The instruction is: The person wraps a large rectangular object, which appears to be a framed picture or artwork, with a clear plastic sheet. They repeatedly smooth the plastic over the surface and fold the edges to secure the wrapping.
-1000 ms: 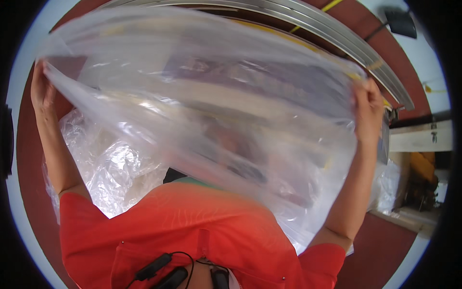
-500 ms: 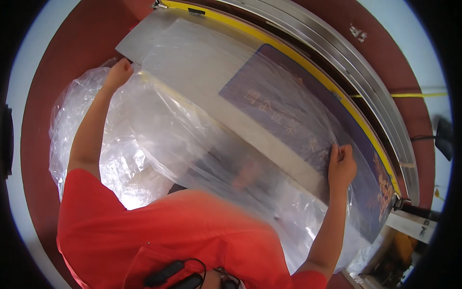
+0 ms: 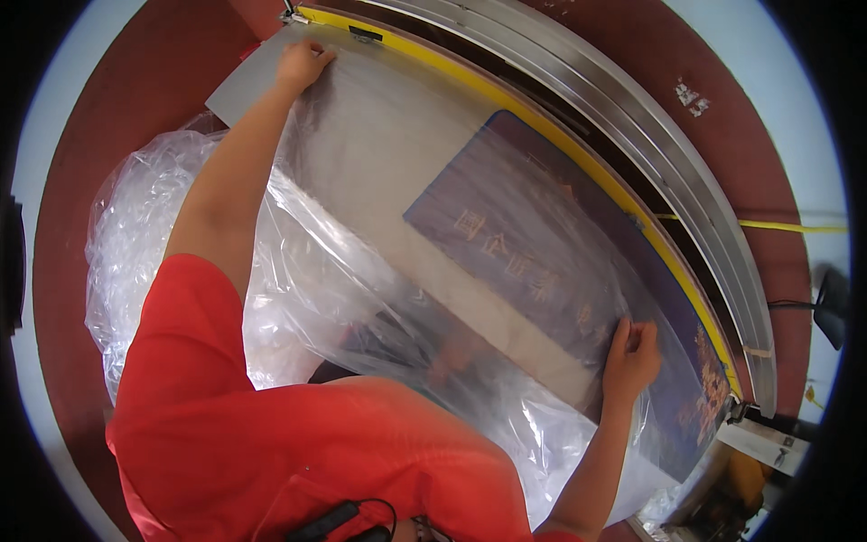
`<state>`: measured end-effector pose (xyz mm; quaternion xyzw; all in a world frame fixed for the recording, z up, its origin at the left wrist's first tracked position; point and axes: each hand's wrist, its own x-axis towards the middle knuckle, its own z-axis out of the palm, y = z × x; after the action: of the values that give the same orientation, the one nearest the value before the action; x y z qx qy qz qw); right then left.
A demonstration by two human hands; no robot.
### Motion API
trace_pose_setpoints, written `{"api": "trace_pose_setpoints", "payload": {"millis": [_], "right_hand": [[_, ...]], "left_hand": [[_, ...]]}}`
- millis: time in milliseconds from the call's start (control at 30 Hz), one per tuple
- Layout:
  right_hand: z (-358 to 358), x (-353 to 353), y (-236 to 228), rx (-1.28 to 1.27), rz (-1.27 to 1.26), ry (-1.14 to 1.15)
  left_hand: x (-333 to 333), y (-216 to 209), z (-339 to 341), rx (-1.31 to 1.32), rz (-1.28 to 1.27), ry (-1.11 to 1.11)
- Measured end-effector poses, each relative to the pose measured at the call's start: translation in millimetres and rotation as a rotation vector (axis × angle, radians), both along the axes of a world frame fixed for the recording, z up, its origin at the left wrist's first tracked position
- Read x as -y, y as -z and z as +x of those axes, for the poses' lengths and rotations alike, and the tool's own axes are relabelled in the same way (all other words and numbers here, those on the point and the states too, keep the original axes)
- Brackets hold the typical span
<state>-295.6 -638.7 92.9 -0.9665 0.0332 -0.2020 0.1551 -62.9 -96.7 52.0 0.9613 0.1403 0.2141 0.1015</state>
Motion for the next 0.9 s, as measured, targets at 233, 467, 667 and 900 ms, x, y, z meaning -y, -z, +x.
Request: {"api": "trace_pose_setpoints", "payload": {"millis": [233, 467, 667, 900], "right_hand": [[-2, -1, 4, -0.03, 0.082, 0.062], [-4, -8, -3, -0.032, 0.044, -0.007], [-96, 70, -41, -1.095, 0.769, -0.12], [-328, 393, -165, -0.038, 0.563, 0.625]], "left_hand": [[4, -46, 14, -0.543, -0.518, -0.01], [-72, 19, 31, -0.232, 0.034, 0.268], [-58, 20, 6, -0.273, 0.453, -0.039], [-98, 55, 19, -0.111, 0.337, 0.073]]}}
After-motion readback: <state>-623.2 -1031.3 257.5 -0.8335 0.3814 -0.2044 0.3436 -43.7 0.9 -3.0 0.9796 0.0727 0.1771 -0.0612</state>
